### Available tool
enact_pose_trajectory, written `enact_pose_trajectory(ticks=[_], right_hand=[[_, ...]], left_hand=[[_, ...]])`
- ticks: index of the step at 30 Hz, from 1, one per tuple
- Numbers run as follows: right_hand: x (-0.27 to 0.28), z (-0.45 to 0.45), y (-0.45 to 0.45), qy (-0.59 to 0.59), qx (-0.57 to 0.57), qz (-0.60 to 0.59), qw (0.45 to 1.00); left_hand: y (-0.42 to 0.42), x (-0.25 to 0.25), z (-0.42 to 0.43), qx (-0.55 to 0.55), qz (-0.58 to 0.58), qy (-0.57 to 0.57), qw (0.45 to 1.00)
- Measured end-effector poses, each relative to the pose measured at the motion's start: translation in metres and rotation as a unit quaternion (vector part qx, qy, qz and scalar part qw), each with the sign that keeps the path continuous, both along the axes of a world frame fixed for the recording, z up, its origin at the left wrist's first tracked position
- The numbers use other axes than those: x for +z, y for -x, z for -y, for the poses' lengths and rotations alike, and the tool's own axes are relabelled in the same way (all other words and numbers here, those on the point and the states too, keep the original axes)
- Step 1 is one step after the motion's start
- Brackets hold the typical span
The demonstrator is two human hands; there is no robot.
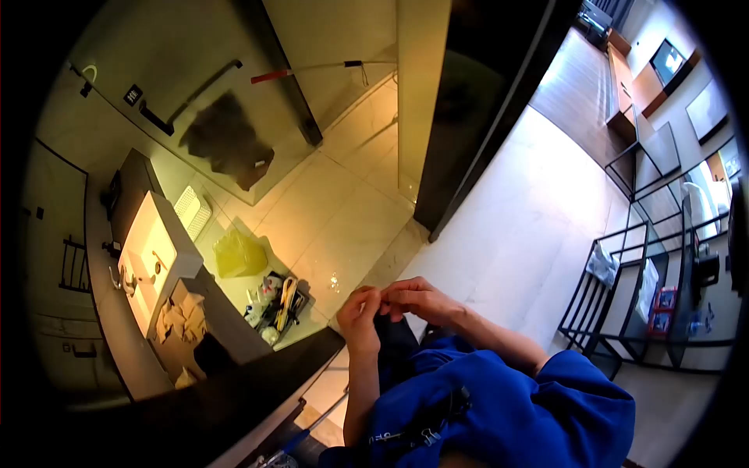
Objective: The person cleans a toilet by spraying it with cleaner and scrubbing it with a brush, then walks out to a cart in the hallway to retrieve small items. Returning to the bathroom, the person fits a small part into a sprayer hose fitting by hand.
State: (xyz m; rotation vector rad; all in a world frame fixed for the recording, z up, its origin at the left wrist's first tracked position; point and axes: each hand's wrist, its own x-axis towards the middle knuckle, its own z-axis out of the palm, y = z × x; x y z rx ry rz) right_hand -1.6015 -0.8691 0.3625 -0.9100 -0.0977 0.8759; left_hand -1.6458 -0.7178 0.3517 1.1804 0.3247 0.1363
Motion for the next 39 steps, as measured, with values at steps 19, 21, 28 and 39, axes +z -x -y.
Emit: enact_pose_trajectory(ticks=[19, 21, 28, 39], right_hand=[[-0.006, -0.141, -0.433, 0.135, -0.305, 0.166, 0.928], [-0.016, -0.119, -0.466, 0.187, -0.366, 0.145, 0.900], [-0.030, -0.050, -0.579, 0.395, -0.310, 0.210, 0.839], [-0.050, 0.028, -0.720, 0.569, -0.400, 0.112, 0.710]], left_hand=[[-0.468, -0.003, -0.129, -0.134, -0.060, 0.000, 0.989], [-0.525, -0.007, -0.118, -0.190, -0.081, -0.020, 0.978], [-0.714, -0.026, -0.104, -0.182, -0.094, -0.197, 0.959], [-0.931, -0.094, -0.035, -0.408, -0.055, -0.330, 0.849]])
